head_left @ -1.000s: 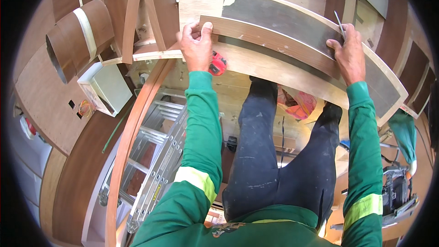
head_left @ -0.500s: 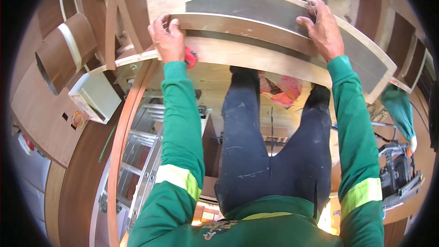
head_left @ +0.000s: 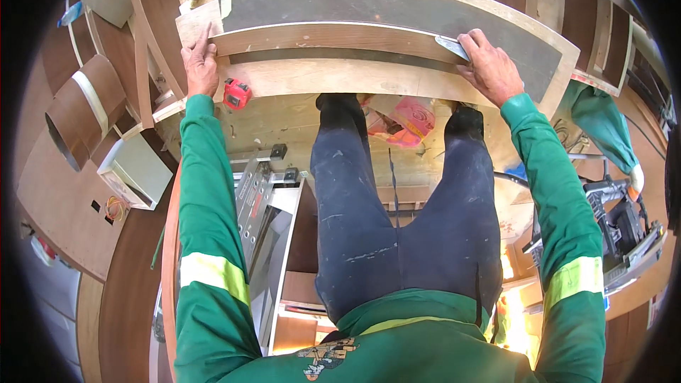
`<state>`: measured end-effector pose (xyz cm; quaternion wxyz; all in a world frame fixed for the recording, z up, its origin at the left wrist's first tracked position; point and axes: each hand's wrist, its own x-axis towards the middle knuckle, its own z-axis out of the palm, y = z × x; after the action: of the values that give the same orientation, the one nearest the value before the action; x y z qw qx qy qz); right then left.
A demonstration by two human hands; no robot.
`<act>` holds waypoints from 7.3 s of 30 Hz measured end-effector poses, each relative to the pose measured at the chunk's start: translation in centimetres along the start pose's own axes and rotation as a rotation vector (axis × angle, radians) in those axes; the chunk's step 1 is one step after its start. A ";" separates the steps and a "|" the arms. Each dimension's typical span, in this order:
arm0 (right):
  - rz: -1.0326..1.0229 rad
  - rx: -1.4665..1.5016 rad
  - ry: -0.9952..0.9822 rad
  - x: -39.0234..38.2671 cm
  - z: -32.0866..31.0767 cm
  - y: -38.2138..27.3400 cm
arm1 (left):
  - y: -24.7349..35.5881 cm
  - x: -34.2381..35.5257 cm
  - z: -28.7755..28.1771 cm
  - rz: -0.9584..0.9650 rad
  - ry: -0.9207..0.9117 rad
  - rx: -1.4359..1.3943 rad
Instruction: The person sits on the floor and uses a utility knife to score and cut a curved piece of wood. They repeatedly position the wood, score the surface with the knife, and lift the piece to inspect the cut.
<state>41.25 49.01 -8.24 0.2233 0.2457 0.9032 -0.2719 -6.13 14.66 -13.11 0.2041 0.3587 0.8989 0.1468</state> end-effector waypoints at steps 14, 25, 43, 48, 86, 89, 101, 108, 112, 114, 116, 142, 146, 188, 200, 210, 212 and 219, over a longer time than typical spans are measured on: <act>0.072 -0.031 0.019 -0.4 1.2 -0.8 | -0.7 0.1 0.2 0.031 -0.071 -0.058; 0.156 -0.084 0.003 -0.7 1.3 -1.6 | 0.6 0.2 0.0 -0.087 -0.069 -0.088; 0.164 -0.058 0.025 -0.2 1.3 -1.5 | 1.8 0.1 -0.1 -0.132 0.000 -0.053; 0.195 -0.089 0.062 -0.5 1.5 -2.1 | 1.8 0.2 -0.1 -0.144 0.016 -0.028; 0.243 0.072 0.113 -0.6 1.5 -2.1 | -0.4 -0.2 1.4 -0.624 0.135 -1.050; 0.251 0.086 0.108 -0.6 1.4 -2.3 | -0.5 -0.1 1.4 -0.613 0.134 -1.068; 0.239 0.072 0.119 -1.2 1.7 -1.2 | 8.6 1.8 -0.9 0.078 0.040 0.327; 0.250 0.122 0.179 -1.0 1.9 -2.0 | 12.2 1.9 -0.6 0.497 -0.319 0.237; 0.223 0.203 0.249 -1.9 3.2 -0.9 | 12.5 1.7 -0.5 0.485 -0.389 0.196; 0.239 0.214 0.230 -1.6 2.7 -0.7 | 12.3 1.8 -0.9 0.475 -0.435 0.180; 0.229 0.237 0.236 -1.5 3.0 -0.7 | 12.0 1.8 -1.3 0.456 -0.464 0.191; 0.252 0.391 0.332 -2.1 4.5 1.5 | 11.6 2.3 -1.0 0.482 -0.461 0.284; 0.260 0.507 0.300 -1.6 4.4 1.8 | 11.4 2.4 -1.3 0.471 -0.473 0.312; 0.205 0.466 0.303 -1.9 4.8 2.0 | 11.8 2.5 -1.0 0.461 -0.486 0.283; 0.190 0.290 0.207 -1.5 3.5 1.0 | 11.2 2.4 -0.7 0.517 -0.438 0.282; 0.312 0.017 -0.055 0.6 -0.3 -2.8 | 11.1 2.2 -0.8 0.487 -0.460 0.313; 0.321 0.015 -0.064 1.1 -0.5 -2.7 | 10.3 2.8 -1.4 0.573 -0.449 0.294; 0.357 0.027 -0.060 1.0 0.0 -3.1 | 7.5 3.3 -3.1 0.583 -0.452 0.310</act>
<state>38.71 47.06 -7.56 0.2914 0.3971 0.8344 -0.2473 -5.38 21.92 -8.20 0.2898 0.6487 0.7033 -0.0215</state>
